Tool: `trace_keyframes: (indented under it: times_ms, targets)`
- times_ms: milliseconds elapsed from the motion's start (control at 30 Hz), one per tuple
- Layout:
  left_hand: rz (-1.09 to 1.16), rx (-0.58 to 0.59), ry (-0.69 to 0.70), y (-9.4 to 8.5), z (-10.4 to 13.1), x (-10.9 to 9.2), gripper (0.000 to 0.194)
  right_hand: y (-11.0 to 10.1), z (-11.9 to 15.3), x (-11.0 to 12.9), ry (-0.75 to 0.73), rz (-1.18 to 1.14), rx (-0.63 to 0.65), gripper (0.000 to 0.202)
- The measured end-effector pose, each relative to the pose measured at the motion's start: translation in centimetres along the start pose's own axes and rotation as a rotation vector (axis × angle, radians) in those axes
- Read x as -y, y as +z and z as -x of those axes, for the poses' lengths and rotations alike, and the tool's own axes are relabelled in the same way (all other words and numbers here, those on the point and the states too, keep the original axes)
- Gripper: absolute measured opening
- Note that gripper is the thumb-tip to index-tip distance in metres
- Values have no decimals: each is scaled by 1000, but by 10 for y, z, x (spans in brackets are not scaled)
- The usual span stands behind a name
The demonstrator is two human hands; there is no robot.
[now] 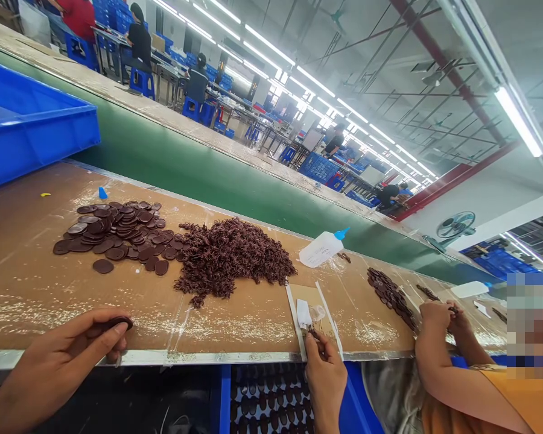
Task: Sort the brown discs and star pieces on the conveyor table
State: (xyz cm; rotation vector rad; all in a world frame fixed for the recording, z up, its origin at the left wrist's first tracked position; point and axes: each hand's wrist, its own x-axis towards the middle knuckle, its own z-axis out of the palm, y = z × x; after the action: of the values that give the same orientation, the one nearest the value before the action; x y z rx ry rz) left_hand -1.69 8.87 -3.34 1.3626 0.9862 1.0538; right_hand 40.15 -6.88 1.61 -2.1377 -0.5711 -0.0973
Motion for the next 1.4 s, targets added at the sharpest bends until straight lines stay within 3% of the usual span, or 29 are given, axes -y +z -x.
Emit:
trace_keyframes:
  times_ms: [300,633,967,1400]
  targets:
    - [10,-31,-28,2,0,-7,39,-2,2,3,8,9,-5,55]
    - [13,0,-8,1,-1,2,36,-1,2,7,-1,7,-8,55]
    - [-3,-13,14,0,1,-2,37,-1,4,9,-3,-1,9,55]
    - [23,-9,-41,2,-1,-8,41,-1,6,18,119,-11,-24,62]
